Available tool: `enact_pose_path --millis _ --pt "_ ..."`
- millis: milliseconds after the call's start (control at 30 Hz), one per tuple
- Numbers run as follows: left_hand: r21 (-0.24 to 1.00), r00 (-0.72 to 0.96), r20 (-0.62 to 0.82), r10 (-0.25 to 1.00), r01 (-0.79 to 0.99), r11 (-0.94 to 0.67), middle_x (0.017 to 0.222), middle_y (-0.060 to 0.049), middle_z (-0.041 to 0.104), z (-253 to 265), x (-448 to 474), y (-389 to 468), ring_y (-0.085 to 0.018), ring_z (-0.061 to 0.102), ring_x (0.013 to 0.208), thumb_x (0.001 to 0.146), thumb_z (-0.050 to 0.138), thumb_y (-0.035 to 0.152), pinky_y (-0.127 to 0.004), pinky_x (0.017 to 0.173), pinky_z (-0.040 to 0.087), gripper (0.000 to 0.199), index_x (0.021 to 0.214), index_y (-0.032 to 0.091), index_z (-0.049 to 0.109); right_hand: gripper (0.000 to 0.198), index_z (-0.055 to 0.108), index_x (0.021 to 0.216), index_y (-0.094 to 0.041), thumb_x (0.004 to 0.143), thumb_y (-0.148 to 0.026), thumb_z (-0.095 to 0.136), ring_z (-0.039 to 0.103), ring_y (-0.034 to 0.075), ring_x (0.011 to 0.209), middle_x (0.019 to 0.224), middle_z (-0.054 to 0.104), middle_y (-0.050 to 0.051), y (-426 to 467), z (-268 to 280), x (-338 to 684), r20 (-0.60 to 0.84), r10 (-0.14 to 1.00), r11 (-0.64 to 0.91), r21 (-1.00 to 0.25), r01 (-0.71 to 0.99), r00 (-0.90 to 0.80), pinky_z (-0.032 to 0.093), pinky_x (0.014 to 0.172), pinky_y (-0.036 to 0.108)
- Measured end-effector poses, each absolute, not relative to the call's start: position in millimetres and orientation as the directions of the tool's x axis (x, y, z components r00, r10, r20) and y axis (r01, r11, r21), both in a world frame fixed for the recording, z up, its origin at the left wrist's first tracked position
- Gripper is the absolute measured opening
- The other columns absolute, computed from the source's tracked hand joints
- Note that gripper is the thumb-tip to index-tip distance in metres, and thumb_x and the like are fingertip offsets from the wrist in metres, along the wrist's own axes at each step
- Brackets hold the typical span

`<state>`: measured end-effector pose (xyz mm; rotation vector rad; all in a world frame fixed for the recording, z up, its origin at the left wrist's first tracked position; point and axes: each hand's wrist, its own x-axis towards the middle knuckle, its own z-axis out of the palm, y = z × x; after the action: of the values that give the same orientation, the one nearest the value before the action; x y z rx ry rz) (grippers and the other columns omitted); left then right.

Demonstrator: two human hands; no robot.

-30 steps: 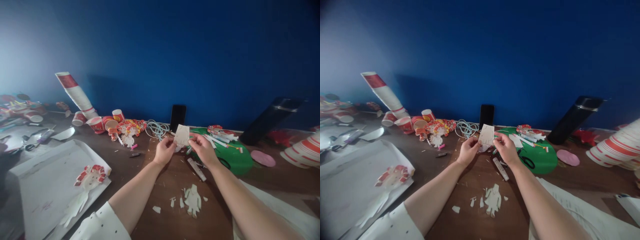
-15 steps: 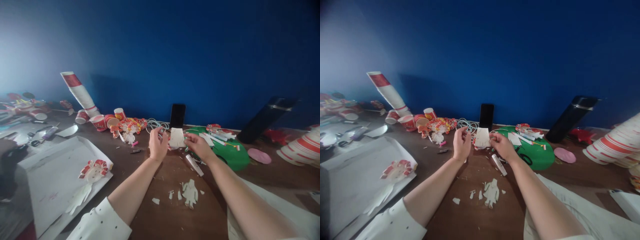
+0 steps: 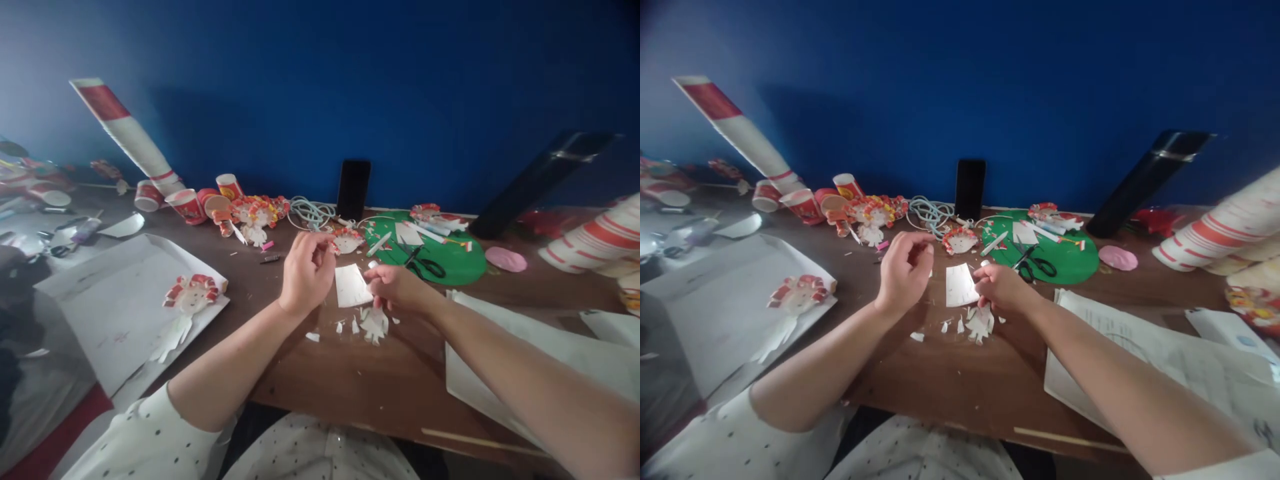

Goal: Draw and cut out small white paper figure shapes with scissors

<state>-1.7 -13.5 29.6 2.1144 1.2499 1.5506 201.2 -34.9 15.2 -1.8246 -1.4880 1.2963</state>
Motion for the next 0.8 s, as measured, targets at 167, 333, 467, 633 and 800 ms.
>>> enact_pose_path --millis 167,333,467,633,800 --pt "0.597 0.225 0.578 0.784 0.539 -0.595 0.089 -0.004 0.061 16 -4 -25 -0.011 0.055 0.071 0.087 0.051 0.016 -0.024 0.069 0.047 0.017 0.098 0.017 0.065 0.027 0.066 0.106 -0.024 0.082 -0.032 0.057 0.065 0.017 0.056 0.076 0.074 0.002 -64 14 214 -0.085 0.996 -0.085 -0.663 0.744 0.038 0.043 0.054 0.027" --pt "0.373 0.578 0.352 0.736 0.635 -0.677 0.089 -0.006 0.065 11 -9 -35 -0.018 0.058 0.086 0.088 0.052 0.02 -0.031 0.08 0.047 0.017 0.093 0.018 0.068 0.022 0.068 0.095 -0.024 0.082 -0.041 0.063 0.066 0.024 0.068 0.076 0.072 0.007 -91 21 213 -0.077 0.997 -0.006 -0.348 0.937 -0.022 0.039 0.058 0.031" --pt "0.187 0.778 0.131 0.614 0.589 -0.786 0.088 -0.008 0.063 14 -8 -42 -0.023 0.054 0.092 0.092 0.052 0.03 -0.034 0.079 0.046 0.023 0.086 0.017 0.07 0.026 0.064 0.1 -0.022 0.081 -0.039 0.065 0.066 0.025 0.072 0.084 0.071 0.009 -101 12 203 -0.041 0.997 0.051 -0.266 0.963 -0.064 0.038 0.057 0.031" --pt "0.1 0.823 0.071 0.563 0.556 -0.825 0.088 -0.008 0.062 13 -8 -42 -0.023 0.053 0.091 0.092 0.05 0.022 -0.033 0.076 0.045 0.021 0.091 0.018 0.071 0.035 0.06 0.112 -0.023 0.079 -0.034 0.067 0.067 0.026 0.076 0.089 0.071 0.008 -101 1 206 -0.062 0.997 0.02 -0.381 0.925 -0.047 0.041 0.062 0.033" --pt "0.072 0.828 0.066 0.557 0.553 -0.83 0.088 -0.008 0.062 13 -10 -39 -0.023 0.053 0.091 0.091 0.051 0.017 -0.033 0.074 0.043 0.019 0.092 0.018 0.07 0.042 0.056 0.122 -0.024 0.081 -0.029 0.063 0.067 0.023 0.076 0.084 0.071 0.004 -101 -3 218 -0.147 0.989 -0.054 -0.551 0.833 -0.033 0.045 0.067 0.032"
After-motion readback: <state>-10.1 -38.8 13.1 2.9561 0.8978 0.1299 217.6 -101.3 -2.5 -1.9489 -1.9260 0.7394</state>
